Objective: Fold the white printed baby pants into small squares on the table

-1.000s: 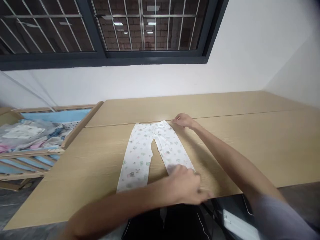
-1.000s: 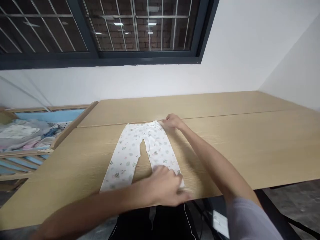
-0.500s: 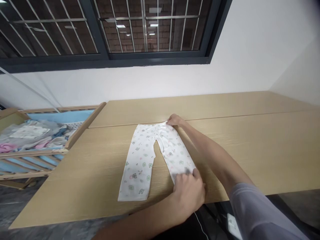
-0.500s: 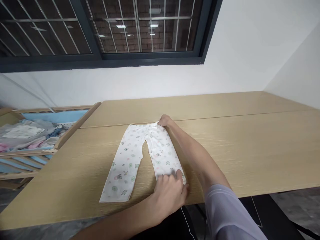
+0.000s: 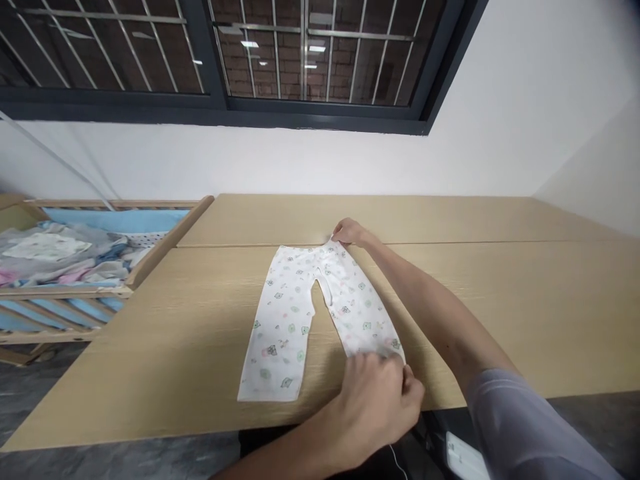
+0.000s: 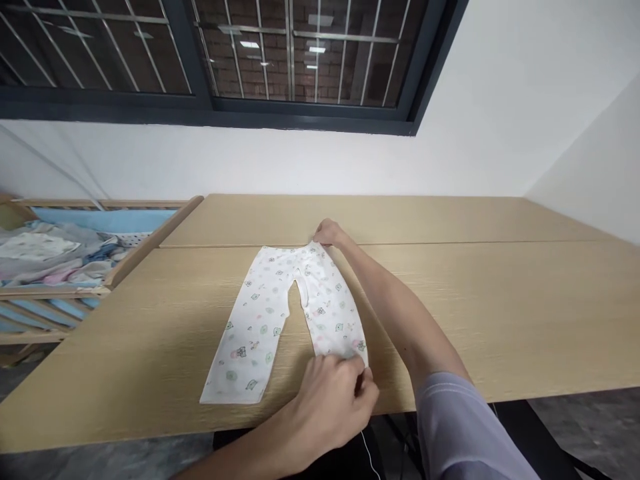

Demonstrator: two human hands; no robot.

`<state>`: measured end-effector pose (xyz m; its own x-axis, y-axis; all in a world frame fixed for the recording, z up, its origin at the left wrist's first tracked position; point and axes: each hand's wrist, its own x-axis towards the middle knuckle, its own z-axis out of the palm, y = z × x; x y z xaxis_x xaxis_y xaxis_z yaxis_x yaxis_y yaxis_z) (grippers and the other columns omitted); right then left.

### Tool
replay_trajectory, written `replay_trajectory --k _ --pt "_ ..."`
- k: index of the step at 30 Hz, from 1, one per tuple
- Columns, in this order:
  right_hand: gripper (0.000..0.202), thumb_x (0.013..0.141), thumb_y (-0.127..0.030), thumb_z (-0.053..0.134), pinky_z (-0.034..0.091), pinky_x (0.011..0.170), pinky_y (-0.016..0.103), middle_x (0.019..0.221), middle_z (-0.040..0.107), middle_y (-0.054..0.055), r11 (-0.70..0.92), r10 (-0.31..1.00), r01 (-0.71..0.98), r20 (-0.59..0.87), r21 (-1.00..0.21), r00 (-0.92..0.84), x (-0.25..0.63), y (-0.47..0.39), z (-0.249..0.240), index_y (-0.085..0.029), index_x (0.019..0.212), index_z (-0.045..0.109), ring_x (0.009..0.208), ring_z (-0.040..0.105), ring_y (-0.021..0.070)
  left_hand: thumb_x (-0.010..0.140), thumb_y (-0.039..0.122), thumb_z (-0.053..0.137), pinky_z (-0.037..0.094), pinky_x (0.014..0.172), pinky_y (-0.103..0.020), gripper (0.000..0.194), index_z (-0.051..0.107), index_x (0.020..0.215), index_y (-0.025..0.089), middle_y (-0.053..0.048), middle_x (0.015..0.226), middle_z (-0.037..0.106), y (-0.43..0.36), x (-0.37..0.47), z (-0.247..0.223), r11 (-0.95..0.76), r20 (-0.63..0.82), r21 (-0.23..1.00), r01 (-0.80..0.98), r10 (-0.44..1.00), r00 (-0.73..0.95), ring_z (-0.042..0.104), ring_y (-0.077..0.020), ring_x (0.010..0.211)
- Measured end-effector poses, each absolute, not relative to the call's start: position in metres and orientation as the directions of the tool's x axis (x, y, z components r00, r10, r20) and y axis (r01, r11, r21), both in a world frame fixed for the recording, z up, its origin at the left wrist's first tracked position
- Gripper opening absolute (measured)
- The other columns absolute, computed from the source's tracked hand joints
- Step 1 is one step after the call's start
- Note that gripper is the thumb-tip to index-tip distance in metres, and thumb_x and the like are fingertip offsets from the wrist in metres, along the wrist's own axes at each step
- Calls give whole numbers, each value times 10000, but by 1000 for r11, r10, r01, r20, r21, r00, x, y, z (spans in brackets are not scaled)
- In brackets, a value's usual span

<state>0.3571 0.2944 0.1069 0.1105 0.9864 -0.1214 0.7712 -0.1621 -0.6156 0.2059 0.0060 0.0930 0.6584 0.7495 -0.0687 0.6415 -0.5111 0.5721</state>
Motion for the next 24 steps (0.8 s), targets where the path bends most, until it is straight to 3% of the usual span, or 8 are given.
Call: replay_trajectory --k 5,9,17,24 --pt "112 688 -98 733 475 541 220 574 616 19 -111 994 753 -77 -649 80 320 301 131 -126 755 648 518 580 121 931 347 392 379 527 -290 384 525 593 225 -6 512 584 -4 147 103 -282 -2 788 547 887 461 517 -141 480" --pt "95 685 -94 703 460 538 218 613 639 39 -65 998 772 -40 -632 51 281 308 133 -126 760 654 564 600 138 970 446 340 381 505 -258 464 486 585 233 10 459 541 -12 97 103 -30 -99 907 420 954 282 513 -134 453" --pt "263 686 -97 683 509 692 263 940 722 118 -68 997 836 -4 -544 78 204 312 103 -143 945 684 888 682 240 935 503 391 371 484 -248 468 489 570 226 23 438 511 -19 37 77 215 -220 875 433 975 -39 510 -143 436" --pt "329 697 -91 698 510 755 317 1106 697 162 -92 996 874 -43 -478 82 177 317 86 -150 1019 668 1008 680 295 948 480 344 339 505 -258 495 485 550 222 0 459 535 -14 21 47 145 -139 795 589 989 -55 534 -152 467"
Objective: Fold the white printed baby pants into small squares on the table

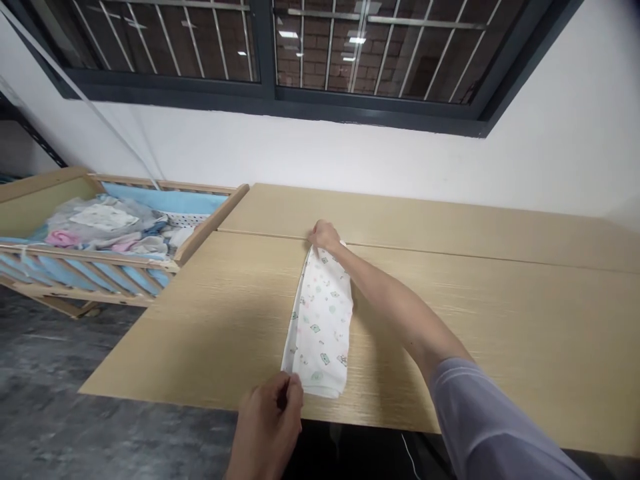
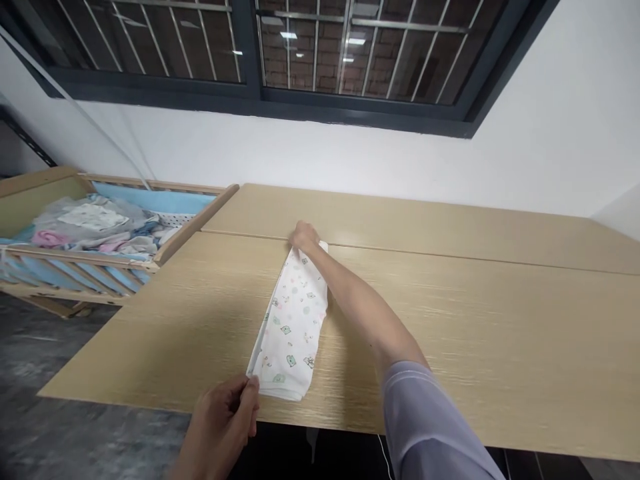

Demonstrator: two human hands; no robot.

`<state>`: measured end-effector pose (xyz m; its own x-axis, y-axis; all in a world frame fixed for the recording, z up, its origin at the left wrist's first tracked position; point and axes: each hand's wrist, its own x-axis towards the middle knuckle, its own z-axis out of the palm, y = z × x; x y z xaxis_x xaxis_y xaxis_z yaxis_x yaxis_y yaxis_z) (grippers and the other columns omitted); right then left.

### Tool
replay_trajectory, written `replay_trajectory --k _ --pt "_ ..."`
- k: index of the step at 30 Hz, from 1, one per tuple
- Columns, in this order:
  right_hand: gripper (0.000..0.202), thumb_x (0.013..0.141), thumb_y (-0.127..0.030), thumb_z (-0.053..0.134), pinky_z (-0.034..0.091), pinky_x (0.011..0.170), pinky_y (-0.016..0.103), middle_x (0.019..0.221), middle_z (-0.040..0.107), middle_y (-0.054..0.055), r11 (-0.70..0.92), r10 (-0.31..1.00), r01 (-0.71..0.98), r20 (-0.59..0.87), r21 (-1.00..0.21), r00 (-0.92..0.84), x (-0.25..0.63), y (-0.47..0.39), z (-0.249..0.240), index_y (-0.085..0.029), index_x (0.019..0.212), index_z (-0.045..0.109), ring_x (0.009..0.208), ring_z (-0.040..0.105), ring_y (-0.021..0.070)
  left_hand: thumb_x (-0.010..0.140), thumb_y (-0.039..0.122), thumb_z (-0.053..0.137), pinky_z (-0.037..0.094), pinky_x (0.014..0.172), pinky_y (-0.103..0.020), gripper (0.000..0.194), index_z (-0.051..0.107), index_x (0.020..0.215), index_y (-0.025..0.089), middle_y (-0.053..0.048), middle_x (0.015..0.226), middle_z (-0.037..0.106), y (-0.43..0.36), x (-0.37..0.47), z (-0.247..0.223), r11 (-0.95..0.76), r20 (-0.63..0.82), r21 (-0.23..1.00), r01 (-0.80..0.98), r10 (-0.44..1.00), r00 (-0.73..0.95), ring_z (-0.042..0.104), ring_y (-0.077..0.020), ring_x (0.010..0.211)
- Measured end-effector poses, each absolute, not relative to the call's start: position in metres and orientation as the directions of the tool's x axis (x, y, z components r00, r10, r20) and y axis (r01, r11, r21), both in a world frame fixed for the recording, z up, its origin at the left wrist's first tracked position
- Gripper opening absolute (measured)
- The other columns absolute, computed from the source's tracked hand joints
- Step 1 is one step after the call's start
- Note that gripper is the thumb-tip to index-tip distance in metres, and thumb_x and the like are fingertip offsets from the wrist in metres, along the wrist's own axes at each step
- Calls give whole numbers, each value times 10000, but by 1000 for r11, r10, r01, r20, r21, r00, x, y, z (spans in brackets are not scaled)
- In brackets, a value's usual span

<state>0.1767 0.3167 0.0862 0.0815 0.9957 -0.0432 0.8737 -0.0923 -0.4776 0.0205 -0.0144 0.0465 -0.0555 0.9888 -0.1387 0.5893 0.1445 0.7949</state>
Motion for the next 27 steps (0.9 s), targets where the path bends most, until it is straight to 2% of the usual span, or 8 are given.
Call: replay_trajectory --k 8,10,13,15,17,19,22,27 --pt "300 846 -287 634 481 814 314 1145 689 126 28 999 872 54 -489 -2 191 304 90 -181 1127 610 1072 634 271 977 365 347 371 582 -294 430 627 678 238 -44 662 721 -23 12 69 149 -127 381 913 986 -107 682 -230 634" --pt "273 903 -332 579 474 834 319 1098 706 111 123 989 857 134 -501 -64 201 292 99 -181 1129 601 1049 637 259 987 389 379 396 568 -289 414 611 676 246 -25 632 704 -29 11 79 137 -21 334 933 990 -138 669 -215 593" --pt "292 960 -345 526 472 891 334 1096 714 105 361 931 783 248 -506 -269 217 255 109 -168 1183 588 1039 645 242 990 369 439 501 651 -283 320 634 765 254 -18 703 718 -33 19 81 -157 269 345 925 961 63 684 -190 659" --pt "365 989 -383 505 461 976 372 1241 677 125 552 833 681 270 -482 -484 222 220 111 -169 1277 573 1141 623 254 969 352 496 563 788 -308 218 678 1001 237 -65 953 770 -33 31 70 -375 458 274 886 861 223 721 -221 886" --pt "466 1013 -445 471 421 1075 428 1443 566 130 712 671 537 213 -454 -710 223 182 107 -194 1403 525 1306 539 275 937 382 543 572 909 -386 410 604 1287 177 -140 1263 705 -34 45 52 -458 544 142 878 777 317 664 -296 1157" --pt "558 1031 -485 425 354 1158 451 1580 421 118 804 484 386 120 -452 -867 221 148 96 -207 1514 427 1441 410 271 909 429 573 543 982 -473 602 504 1429 135 -188 1414 603 -35 56 33 -453 546 27 891 754 367 562 -372 1308" --pt "616 1043 -490 391 226 1239 418 1650 272 110 853 323 266 54 -449 -945 220 125 75 -192 1578 327 1532 239 238 885 438 607 507 1018 -526 653 485 1467 167 -186 1446 576 -40 62 14 -455 498 -71 888 755 427 511 -422 1350" --pt "644 1035 -556 360 78 1262 505 1675 158 68 829 432 397 0 -392 -902 233 176 51 -264 1601 258 1553 140 261 872 358 632 516 1003 -536 659 472 1482 166 -216 1471 541 -43 55 11 -480 450 -174 860 738 503 517 -458 1333"
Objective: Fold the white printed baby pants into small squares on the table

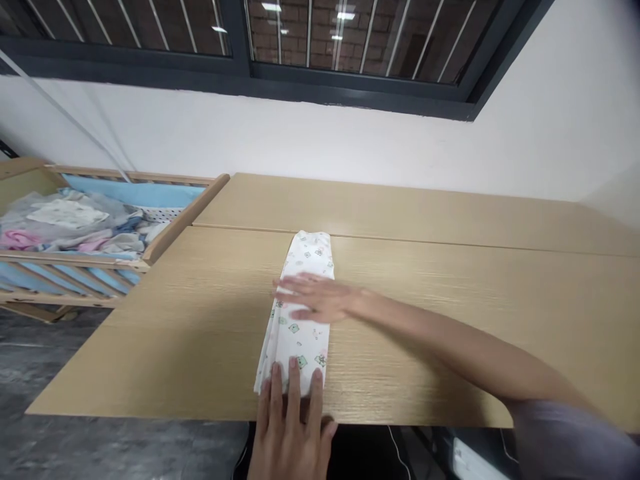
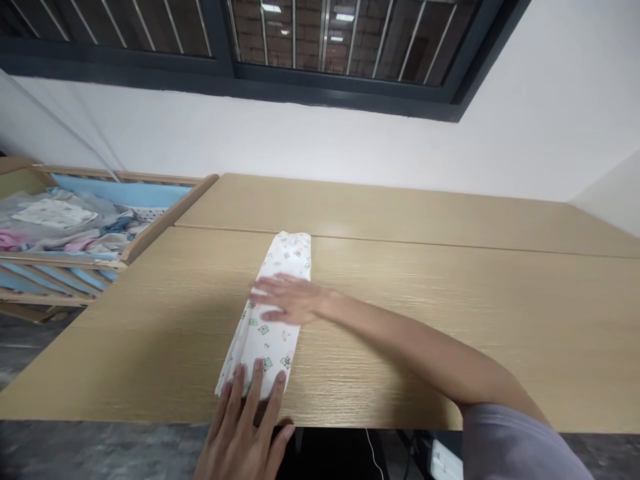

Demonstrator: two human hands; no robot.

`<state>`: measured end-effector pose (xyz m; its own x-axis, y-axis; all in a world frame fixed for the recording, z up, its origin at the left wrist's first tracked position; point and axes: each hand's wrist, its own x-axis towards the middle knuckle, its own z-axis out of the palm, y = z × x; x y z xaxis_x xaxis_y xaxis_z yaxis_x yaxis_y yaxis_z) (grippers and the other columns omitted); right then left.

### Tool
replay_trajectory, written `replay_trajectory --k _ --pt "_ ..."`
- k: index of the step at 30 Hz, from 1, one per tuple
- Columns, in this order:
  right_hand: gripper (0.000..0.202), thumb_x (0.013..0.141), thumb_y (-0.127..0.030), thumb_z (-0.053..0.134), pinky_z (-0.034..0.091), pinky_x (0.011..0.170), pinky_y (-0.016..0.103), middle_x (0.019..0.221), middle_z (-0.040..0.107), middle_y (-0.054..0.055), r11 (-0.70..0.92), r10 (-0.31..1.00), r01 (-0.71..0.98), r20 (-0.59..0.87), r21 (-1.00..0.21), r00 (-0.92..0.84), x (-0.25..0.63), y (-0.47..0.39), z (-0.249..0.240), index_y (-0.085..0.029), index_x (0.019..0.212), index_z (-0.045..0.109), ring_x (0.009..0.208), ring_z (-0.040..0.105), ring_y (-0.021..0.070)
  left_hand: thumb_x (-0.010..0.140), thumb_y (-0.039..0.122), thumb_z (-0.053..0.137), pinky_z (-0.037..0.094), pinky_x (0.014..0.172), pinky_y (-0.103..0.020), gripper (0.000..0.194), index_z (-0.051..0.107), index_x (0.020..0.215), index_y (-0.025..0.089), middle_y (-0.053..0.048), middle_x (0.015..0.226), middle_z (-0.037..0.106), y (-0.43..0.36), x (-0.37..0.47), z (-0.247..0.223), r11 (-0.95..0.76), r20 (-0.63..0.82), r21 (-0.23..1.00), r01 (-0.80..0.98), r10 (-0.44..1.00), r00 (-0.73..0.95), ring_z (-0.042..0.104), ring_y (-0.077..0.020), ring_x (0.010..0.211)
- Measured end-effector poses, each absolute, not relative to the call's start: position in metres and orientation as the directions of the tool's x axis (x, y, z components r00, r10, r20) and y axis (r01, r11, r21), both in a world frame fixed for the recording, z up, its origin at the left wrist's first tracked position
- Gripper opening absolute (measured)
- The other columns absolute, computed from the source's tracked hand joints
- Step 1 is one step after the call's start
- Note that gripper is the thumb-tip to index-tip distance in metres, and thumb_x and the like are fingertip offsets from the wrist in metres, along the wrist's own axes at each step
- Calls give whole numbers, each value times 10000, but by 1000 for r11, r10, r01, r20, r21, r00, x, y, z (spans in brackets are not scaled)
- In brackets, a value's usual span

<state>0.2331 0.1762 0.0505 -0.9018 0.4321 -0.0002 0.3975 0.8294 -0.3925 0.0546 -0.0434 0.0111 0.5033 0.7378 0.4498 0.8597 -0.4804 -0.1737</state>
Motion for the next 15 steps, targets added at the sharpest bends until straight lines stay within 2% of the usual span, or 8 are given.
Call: replay_trajectory --k 5,10,13,15 --pt "670 1040 -569 271 -15 1263 468 1682 85 54 705 676 662 -39 -256 -735 255 268 42 -246 1620 179 1563 38 236 884 323 621 533 994 -518 638 466 1489 193 -189 1453 569 -42 53 12 -466 429 -214 859 745 511 551 -429 1310" --pt "651 1049 -512 246 18 1269 461 1679 140 71 697 698 685 -21 -210 -716 261 296 40 -190 1614 221 1562 83 240 894 340 600 549 957 -507 582 518 1445 170 -202 1410 604 -40 55 15 -472 443 -250 846 721 533 608 -419 1249" --pt "644 1048 -488 293 84 1261 507 1675 177 112 695 716 690 103 -201 -691 256 270 49 -158 1600 261 1558 118 277 944 365 533 578 882 -459 480 581 1368 145 -180 1344 660 -34 50 25 -485 465 -217 847 712 526 673 -364 1167" --pt "601 1047 -445 347 190 1229 553 1643 278 164 695 718 688 242 -208 -652 251 236 59 -127 1557 346 1529 222 314 990 338 458 588 793 -399 402 624 1291 130 -145 1264 717 -26 43 36 -526 477 -160 835 700 532 722 -299 1075"
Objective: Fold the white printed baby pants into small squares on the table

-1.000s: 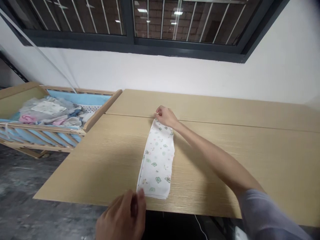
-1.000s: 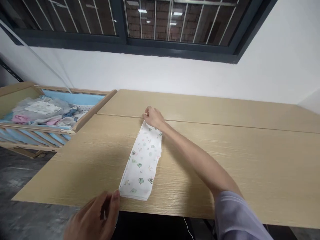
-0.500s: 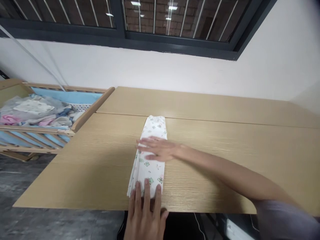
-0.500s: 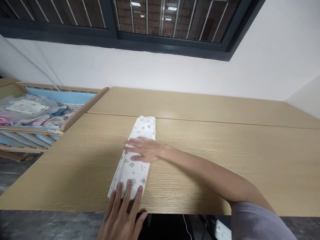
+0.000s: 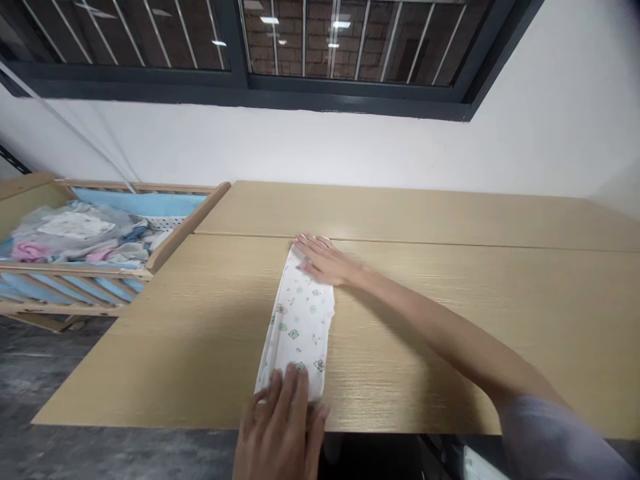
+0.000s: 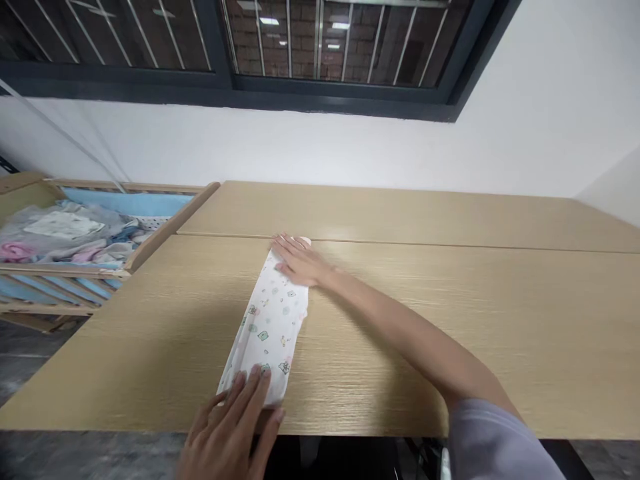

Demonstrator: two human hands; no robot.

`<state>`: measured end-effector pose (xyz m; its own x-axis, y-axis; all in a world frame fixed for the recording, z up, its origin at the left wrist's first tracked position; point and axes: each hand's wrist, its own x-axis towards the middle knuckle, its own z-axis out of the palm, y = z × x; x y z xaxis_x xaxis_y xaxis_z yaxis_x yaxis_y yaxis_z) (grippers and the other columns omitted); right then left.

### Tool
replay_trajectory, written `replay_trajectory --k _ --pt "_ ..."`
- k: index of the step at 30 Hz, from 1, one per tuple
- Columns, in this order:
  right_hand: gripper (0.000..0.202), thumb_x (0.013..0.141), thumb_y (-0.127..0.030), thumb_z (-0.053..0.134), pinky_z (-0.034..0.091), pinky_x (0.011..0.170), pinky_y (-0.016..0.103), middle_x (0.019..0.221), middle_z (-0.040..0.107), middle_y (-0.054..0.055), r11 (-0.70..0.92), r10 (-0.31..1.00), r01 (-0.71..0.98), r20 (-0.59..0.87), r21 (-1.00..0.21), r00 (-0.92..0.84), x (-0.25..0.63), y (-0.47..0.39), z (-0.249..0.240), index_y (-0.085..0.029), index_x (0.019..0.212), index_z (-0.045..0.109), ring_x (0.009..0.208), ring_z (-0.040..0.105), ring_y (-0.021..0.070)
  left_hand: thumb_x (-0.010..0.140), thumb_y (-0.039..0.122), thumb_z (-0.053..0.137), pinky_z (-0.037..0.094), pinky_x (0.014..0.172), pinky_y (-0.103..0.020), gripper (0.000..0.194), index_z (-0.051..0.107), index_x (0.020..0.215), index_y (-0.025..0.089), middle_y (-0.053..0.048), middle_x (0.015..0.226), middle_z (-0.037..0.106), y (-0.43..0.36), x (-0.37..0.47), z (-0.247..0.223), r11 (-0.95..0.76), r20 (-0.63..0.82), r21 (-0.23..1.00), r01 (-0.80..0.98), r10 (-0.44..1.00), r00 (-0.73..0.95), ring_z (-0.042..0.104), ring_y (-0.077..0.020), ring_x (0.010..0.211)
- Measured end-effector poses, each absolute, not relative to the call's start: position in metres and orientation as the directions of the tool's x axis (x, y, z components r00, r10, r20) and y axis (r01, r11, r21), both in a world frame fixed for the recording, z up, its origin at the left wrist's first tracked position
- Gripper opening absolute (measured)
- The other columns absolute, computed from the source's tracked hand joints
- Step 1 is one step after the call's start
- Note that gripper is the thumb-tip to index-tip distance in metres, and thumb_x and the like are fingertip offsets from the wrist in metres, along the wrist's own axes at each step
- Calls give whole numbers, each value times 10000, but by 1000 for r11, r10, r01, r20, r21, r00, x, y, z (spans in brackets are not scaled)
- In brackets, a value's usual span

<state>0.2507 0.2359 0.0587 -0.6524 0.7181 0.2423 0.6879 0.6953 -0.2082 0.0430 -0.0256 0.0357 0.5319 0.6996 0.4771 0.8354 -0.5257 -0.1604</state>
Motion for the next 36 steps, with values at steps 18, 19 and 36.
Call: replay_trajectory --k 18,19,36 --pt "210 965 -114 507 505 1002 388 1079 739 89 820 494 568 591 -73 -637 255 -29 37 -120 1056 696 1019 655 238 825 -6 526 581 733 -227 379 678 1009 288 19 915 718 -10 10 66 -723 258 466 510 662 704 693 -143 809" --pt "213 967 -118 507 516 986 372 1077 735 88 818 510 567 580 -98 -635 257 -30 40 -120 1074 691 1017 657 232 837 -1 509 578 728 -221 371 676 1004 284 18 905 715 -11 12 70 -724 278 469 506 665 694 689 -138 801" --pt "105 924 -165 545 464 872 341 963 654 57 426 900 637 376 -642 -222 263 225 88 -175 997 620 928 589 194 983 214 440 498 904 -310 316 743 1068 186 -99 1086 755 217 66 131 -446 212 262 856 892 399 670 -233 1039"
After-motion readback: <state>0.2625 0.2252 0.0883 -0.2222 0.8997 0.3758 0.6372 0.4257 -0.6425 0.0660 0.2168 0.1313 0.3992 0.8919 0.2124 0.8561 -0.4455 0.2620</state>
